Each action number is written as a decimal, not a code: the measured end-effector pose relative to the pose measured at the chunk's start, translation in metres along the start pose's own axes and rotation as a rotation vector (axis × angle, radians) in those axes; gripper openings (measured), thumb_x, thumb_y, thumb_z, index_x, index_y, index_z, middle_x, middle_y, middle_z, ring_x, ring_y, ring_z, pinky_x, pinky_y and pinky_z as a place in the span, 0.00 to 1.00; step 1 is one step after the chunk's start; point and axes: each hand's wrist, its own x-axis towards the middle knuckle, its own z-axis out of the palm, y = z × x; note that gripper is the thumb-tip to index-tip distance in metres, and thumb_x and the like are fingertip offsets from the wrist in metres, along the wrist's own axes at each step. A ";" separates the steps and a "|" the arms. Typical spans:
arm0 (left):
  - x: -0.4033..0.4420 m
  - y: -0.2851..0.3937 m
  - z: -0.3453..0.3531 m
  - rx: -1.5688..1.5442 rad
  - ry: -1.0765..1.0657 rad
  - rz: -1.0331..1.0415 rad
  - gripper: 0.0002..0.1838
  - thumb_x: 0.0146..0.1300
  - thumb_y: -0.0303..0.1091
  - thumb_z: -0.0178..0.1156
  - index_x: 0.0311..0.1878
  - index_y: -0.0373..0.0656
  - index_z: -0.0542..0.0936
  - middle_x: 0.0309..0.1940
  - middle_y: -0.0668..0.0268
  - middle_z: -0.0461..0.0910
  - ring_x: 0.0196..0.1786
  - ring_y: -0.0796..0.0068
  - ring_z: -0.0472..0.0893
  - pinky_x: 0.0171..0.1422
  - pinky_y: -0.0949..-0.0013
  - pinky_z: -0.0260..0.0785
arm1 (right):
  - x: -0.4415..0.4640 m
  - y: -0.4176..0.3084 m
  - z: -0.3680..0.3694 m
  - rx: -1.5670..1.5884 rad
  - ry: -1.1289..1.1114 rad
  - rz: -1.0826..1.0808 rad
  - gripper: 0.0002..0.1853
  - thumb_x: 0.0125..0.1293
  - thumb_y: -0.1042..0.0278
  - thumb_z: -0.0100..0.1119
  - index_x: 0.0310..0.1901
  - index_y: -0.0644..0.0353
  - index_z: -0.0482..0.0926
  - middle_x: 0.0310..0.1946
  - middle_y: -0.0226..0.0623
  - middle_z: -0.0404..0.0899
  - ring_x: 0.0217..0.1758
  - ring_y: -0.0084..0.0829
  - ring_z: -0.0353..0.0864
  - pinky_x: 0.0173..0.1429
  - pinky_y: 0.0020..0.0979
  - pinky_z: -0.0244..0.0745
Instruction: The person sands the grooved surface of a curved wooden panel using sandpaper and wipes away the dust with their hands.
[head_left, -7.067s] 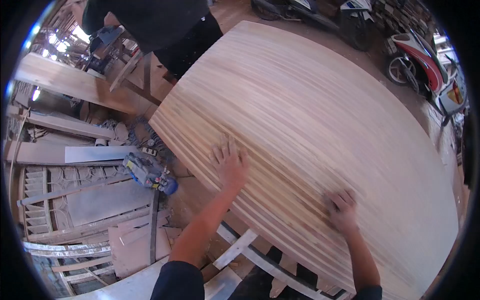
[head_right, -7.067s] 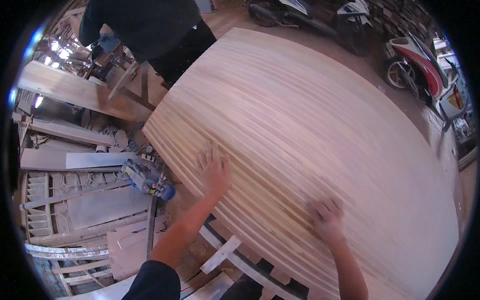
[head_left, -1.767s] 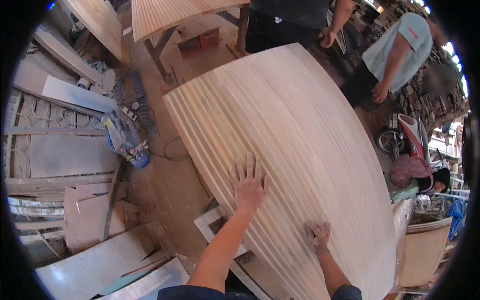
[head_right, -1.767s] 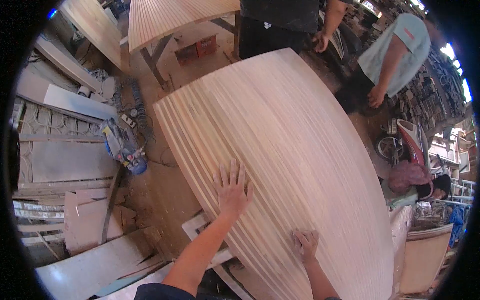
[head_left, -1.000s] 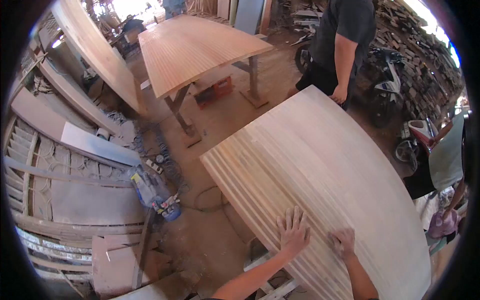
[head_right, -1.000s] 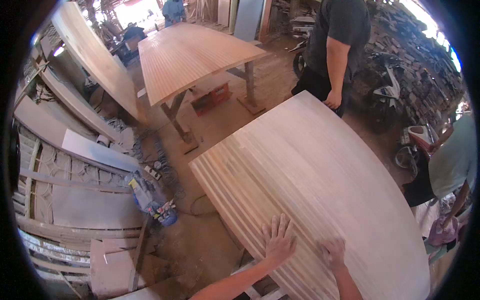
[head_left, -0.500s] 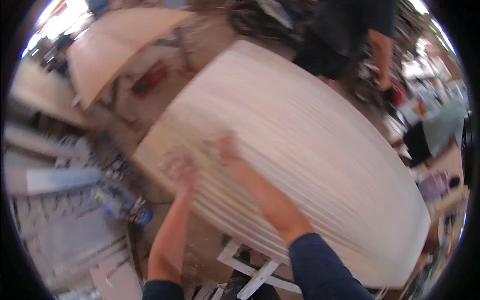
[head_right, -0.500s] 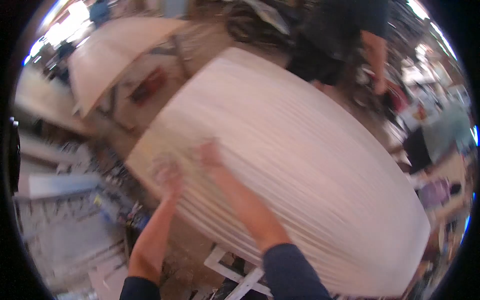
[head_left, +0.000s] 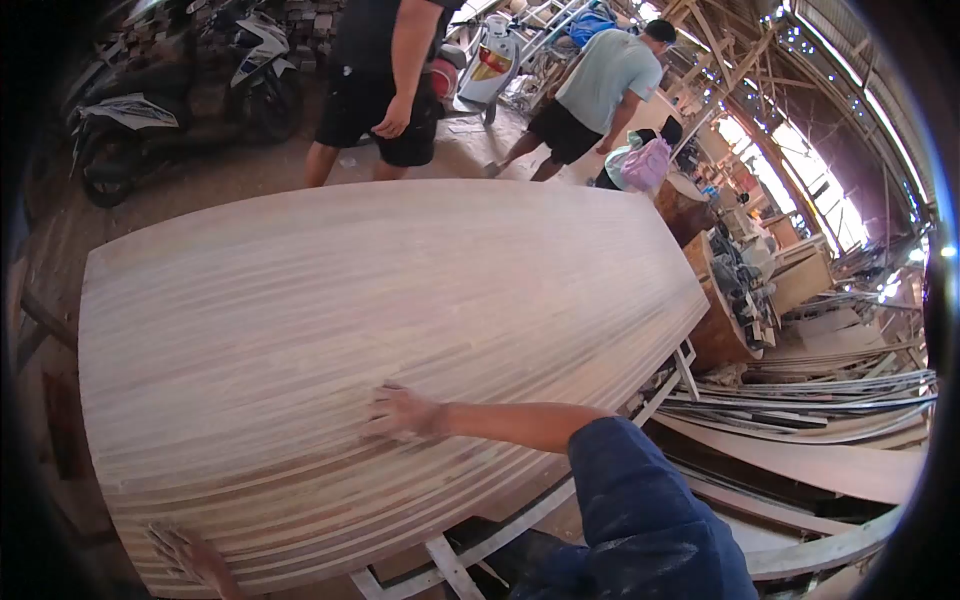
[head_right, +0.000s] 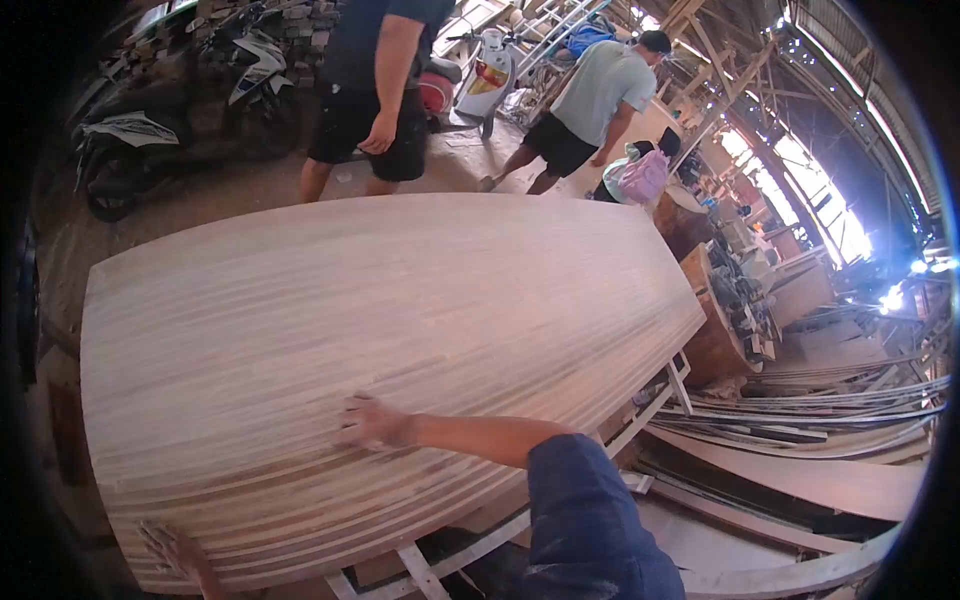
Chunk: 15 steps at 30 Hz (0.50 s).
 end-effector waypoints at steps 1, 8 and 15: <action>0.008 0.002 0.005 0.052 -0.036 -0.002 0.34 0.84 0.63 0.28 0.87 0.65 0.52 0.87 0.75 0.50 0.87 0.62 0.51 0.86 0.42 0.45 | 0.024 -0.005 0.007 -0.038 0.010 -0.016 0.29 0.67 0.64 0.64 0.70 0.35 0.77 0.67 0.36 0.76 0.78 0.51 0.63 0.85 0.63 0.47; 0.028 -0.004 0.031 0.254 -0.007 0.088 0.34 0.83 0.63 0.29 0.87 0.65 0.52 0.86 0.78 0.52 0.87 0.63 0.52 0.86 0.39 0.41 | 0.335 -0.122 0.134 0.042 0.138 -0.086 0.18 0.67 0.66 0.61 0.58 0.44 0.85 0.67 0.40 0.76 0.79 0.52 0.62 0.87 0.56 0.50; 0.109 -0.050 0.174 -0.241 0.811 0.588 0.34 0.83 0.57 0.41 0.86 0.58 0.55 0.87 0.68 0.51 0.87 0.55 0.52 0.87 0.41 0.40 | 0.223 -0.028 0.166 -0.066 0.157 -0.117 0.28 0.64 0.59 0.65 0.68 0.42 0.79 0.78 0.42 0.65 0.85 0.55 0.51 0.89 0.60 0.34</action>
